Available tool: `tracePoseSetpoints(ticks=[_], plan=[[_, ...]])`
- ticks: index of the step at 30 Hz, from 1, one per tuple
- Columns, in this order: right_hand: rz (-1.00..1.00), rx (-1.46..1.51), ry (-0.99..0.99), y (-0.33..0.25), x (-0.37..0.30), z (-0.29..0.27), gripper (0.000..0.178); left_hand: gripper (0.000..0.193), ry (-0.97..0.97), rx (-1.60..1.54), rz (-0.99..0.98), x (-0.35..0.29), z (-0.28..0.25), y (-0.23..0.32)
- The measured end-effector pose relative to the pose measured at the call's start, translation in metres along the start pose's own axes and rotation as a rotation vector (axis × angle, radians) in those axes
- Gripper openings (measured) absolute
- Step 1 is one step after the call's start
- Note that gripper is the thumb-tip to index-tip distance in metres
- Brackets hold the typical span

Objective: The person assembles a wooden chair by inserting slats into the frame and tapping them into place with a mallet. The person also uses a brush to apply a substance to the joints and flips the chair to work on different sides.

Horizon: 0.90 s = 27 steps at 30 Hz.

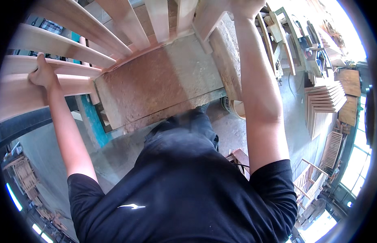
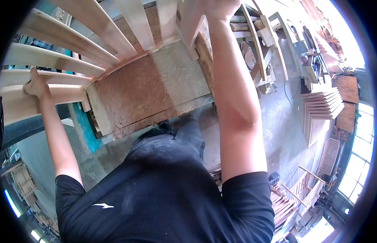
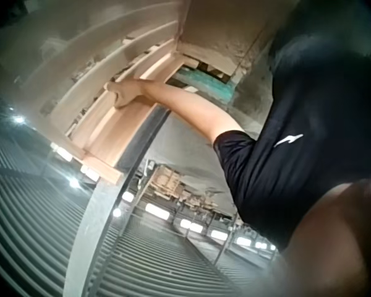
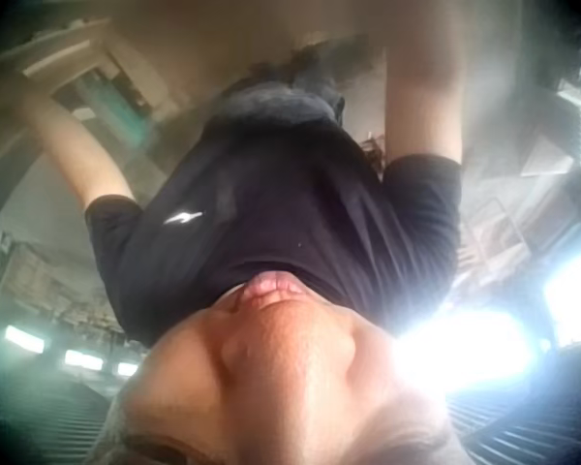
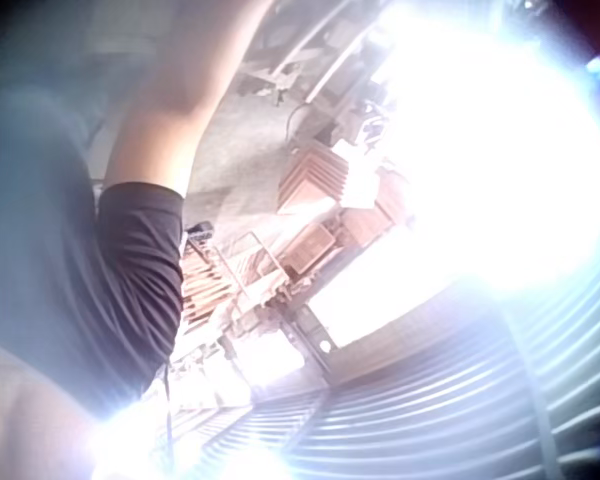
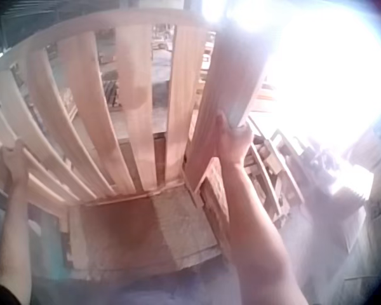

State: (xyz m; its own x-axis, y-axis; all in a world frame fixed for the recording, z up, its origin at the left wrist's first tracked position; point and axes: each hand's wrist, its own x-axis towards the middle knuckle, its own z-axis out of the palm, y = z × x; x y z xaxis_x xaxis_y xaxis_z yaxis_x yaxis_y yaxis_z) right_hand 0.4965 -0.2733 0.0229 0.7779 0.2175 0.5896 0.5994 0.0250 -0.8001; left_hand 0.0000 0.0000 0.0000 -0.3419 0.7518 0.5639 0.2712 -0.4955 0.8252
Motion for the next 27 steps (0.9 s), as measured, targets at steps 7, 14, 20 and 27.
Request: tracePoseSetpoints(ticks=[7,14,20,27], plan=[[0.032,-0.050,-0.012,-0.004,-0.010,-0.001,0.033,0.047,-0.005,0.031,0.004,0.004,-0.006,0.006],[-0.002,-0.002,0.007,-0.010,-0.009,0.000,0.033,0.046,-0.028,0.035,0.013,0.007,-0.007,0.006],[-0.030,0.010,0.018,-0.008,-0.011,0.002,0.034,0.047,-0.037,-0.014,0.028,0.002,-0.007,0.011],[-0.068,0.038,0.037,-0.004,-0.011,0.003,0.033,0.046,-0.036,0.004,0.009,0.010,-0.006,-0.001]])
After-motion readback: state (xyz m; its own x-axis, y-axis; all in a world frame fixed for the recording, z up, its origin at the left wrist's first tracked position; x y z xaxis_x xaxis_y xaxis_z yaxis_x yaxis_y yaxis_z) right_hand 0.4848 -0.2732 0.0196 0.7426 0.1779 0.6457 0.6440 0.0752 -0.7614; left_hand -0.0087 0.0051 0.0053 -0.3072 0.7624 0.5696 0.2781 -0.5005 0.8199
